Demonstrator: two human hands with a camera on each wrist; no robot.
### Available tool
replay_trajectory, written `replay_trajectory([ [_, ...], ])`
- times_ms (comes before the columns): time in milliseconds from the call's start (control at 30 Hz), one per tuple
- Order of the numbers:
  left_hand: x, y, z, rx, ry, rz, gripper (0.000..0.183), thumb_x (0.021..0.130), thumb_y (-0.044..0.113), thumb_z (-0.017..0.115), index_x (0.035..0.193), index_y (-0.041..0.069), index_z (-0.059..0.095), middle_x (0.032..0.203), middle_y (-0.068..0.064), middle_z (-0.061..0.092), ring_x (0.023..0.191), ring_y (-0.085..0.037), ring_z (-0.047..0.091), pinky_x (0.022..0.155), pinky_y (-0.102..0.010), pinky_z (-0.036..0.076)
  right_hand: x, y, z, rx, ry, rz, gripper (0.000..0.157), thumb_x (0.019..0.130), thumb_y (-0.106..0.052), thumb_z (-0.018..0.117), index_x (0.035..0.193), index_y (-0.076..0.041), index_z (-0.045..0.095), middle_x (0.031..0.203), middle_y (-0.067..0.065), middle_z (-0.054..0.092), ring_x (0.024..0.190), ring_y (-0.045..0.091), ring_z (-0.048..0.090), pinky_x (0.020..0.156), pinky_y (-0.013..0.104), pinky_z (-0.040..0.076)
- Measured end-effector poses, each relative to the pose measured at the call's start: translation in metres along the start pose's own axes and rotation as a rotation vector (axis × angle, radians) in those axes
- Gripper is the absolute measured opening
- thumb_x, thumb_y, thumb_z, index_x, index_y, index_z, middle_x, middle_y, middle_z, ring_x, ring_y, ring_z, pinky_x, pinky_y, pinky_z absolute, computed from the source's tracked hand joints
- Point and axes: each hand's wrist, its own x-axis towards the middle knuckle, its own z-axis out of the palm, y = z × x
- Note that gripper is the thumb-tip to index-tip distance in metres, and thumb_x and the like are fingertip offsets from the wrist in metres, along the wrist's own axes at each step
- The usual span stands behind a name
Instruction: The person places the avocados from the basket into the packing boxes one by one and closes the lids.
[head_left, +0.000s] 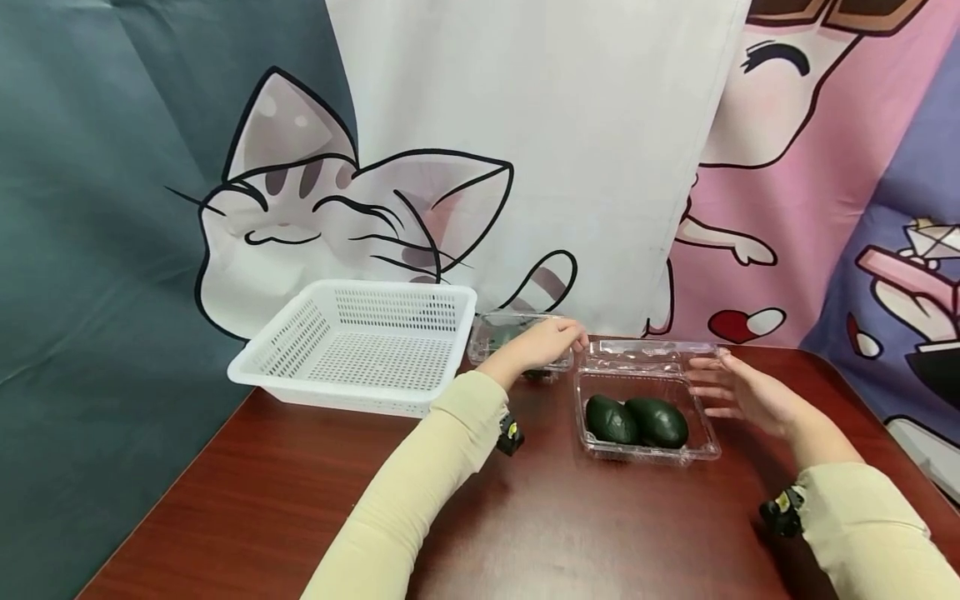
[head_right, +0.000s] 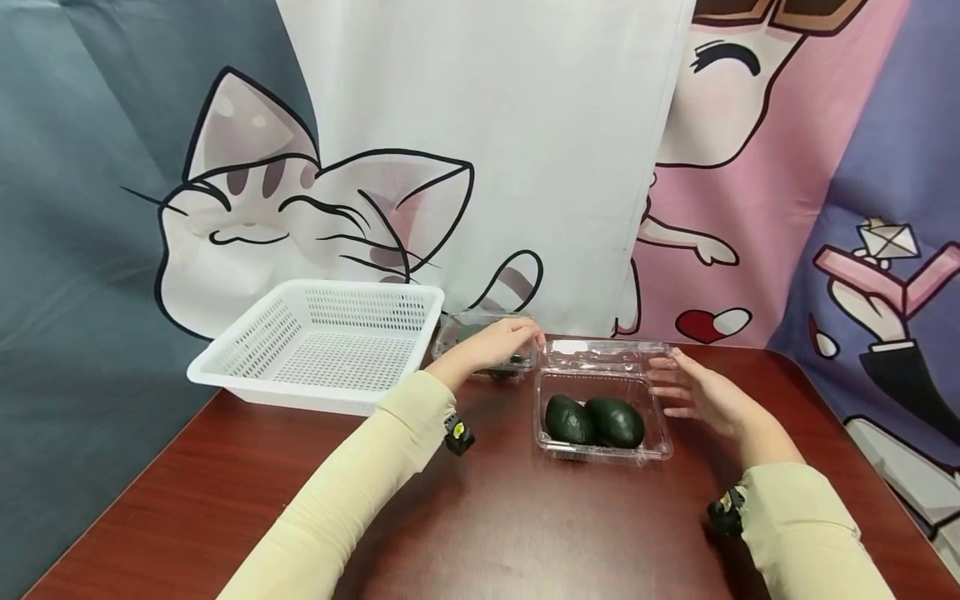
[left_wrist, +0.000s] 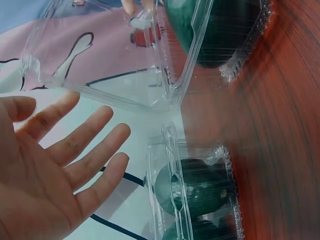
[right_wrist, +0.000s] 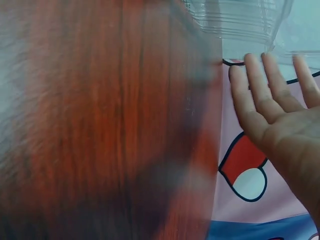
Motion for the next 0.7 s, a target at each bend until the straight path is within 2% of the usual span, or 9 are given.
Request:
replay_trajectory([
  [100, -0.002, 0.000, 0.001, 0.034, -0.014, 0.015, 0.035, 0.097, 0.042, 0.040, 0.093, 0.015, 0.062, 0.093, 0.001, 0.059, 0.081, -0.013, 0.054, 0.070, -0.025, 0.043, -0.006, 0.000, 0.006, -0.040, 0.022, 0.070, 0.044, 0.102, -0.033, 0.012, 0.132, -0.023, 0.044, 0.124, -0.009, 0.054, 0.113, 0.012, 0.053, 0.088, 0.038, 0.045],
  [200, -0.006, 0.001, 0.002, 0.056, -0.072, 0.031, 0.033, 0.089, 0.048, 0.054, 0.094, 0.016, 0.061, 0.094, 0.003, 0.058, 0.082, -0.013, 0.053, 0.070, -0.027, 0.043, -0.013, 0.003, 0.009, -0.030, 0.008, 0.110, 0.038, 0.103, -0.031, 0.015, 0.126, -0.031, 0.045, 0.121, -0.010, 0.056, 0.112, 0.011, 0.054, 0.087, 0.039, 0.046],
  [267, -0.007, -0.001, 0.005, 0.056, -0.136, 0.033, 0.034, 0.086, 0.045, 0.061, 0.103, 0.015, 0.059, 0.102, 0.002, 0.057, 0.089, -0.012, 0.053, 0.075, -0.025, 0.043, -0.018, 0.005, 0.010, -0.034, -0.019, 0.129, 0.035, 0.103, -0.027, 0.017, 0.122, -0.033, 0.046, 0.119, -0.011, 0.057, 0.110, 0.011, 0.055, 0.086, 0.040, 0.046],
  [367, -0.008, -0.001, 0.011, 0.110, -0.216, 0.050, 0.051, 0.081, 0.041, 0.068, 0.119, 0.012, 0.053, 0.116, -0.003, 0.052, 0.103, -0.014, 0.049, 0.083, -0.025, 0.041, -0.024, 0.007, 0.012, -0.072, -0.036, 0.177, 0.034, 0.103, -0.024, 0.022, 0.119, -0.034, 0.050, 0.114, -0.009, 0.060, 0.106, 0.013, 0.058, 0.083, 0.042, 0.048],
  [500, -0.010, -0.001, 0.019, 0.227, -0.266, 0.062, 0.069, 0.077, 0.044, 0.072, 0.134, 0.015, 0.045, 0.133, -0.003, 0.043, 0.118, -0.015, 0.039, 0.093, -0.026, 0.036, -0.028, 0.005, 0.015, -0.146, -0.021, 0.259, 0.033, 0.103, -0.023, 0.026, 0.113, -0.029, 0.057, 0.105, -0.001, 0.062, 0.096, 0.017, 0.062, 0.074, 0.041, 0.051],
  [700, -0.009, 0.001, 0.027, 0.318, -0.299, 0.063, 0.072, 0.077, 0.045, 0.071, 0.138, 0.018, 0.042, 0.139, 0.000, 0.040, 0.128, -0.012, 0.034, 0.101, -0.026, 0.031, -0.033, 0.001, 0.019, -0.192, -0.058, 0.317, 0.032, 0.102, -0.021, 0.028, 0.108, -0.009, 0.058, 0.092, 0.008, 0.063, 0.082, 0.021, 0.063, 0.056, 0.030, 0.050],
])
